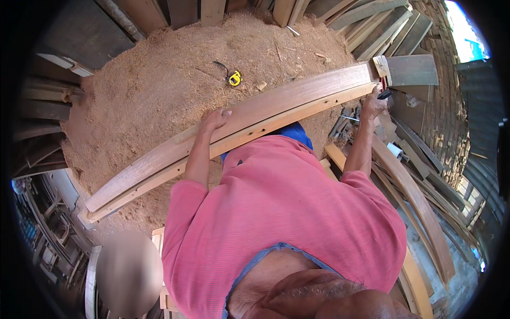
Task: The person measures a long curved wooden plank with a tape measure and marks it using a square and a pencil. They repeatedly reposition the square and pencil to draw straight lines along the plank's length.
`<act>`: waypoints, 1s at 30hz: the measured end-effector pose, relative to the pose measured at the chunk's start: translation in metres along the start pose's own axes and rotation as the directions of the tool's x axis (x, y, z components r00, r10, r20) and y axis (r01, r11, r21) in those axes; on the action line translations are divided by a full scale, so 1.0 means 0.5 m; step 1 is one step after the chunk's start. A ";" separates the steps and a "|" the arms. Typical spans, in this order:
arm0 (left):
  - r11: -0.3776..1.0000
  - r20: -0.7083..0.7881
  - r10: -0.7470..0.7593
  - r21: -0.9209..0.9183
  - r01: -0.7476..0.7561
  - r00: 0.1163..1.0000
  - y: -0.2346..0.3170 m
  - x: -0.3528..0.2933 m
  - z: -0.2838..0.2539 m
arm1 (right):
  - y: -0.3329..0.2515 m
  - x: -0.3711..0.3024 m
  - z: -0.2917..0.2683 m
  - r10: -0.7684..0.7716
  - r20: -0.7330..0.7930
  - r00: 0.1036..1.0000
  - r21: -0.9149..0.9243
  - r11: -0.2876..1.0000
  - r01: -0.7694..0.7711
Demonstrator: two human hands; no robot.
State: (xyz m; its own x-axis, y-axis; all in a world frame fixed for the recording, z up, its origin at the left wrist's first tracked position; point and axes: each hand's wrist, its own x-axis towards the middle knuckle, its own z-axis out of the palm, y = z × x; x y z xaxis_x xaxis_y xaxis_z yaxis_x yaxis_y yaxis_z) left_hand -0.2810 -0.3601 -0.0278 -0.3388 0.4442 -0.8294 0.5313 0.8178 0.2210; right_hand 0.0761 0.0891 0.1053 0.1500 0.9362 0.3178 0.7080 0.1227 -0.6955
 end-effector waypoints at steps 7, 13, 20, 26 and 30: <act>0.983 -0.226 0.038 -0.169 -0.077 0.973 -0.056 0.019 0.067 | 0.167 -0.126 0.029 0.358 0.176 0.917 -0.217 0.923 -0.318; 0.857 -0.718 -0.439 -0.515 0.012 0.539 -0.247 -0.100 0.128 | 0.169 -0.168 0.106 0.484 0.191 0.854 -0.306 0.856 -0.417; -0.013 0.014 -1.000 -0.998 0.062 0.002 -0.466 -0.360 0.199 | 0.129 -0.190 0.170 0.534 0.226 0.815 -0.456 0.797 -0.396; -0.564 0.080 -0.752 -0.592 -0.576 0.654 -0.446 -0.316 0.314 | 0.175 -0.209 0.112 0.527 0.320 0.787 -0.163 0.849 -0.502; -0.599 0.234 -0.761 -0.614 -0.514 0.605 -0.460 -0.276 0.371 | 0.273 -0.218 0.114 0.541 0.365 0.758 -0.032 0.821 -0.570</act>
State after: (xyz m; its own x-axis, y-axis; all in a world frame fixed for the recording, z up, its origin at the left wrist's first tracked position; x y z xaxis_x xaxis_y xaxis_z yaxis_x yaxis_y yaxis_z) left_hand -0.2124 -0.6777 -0.0594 -0.4273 -0.4388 -0.7905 -0.6206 -0.4934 0.6094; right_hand 0.1168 0.0225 -0.0611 0.2447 0.8960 -0.3706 0.5177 -0.4439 -0.7314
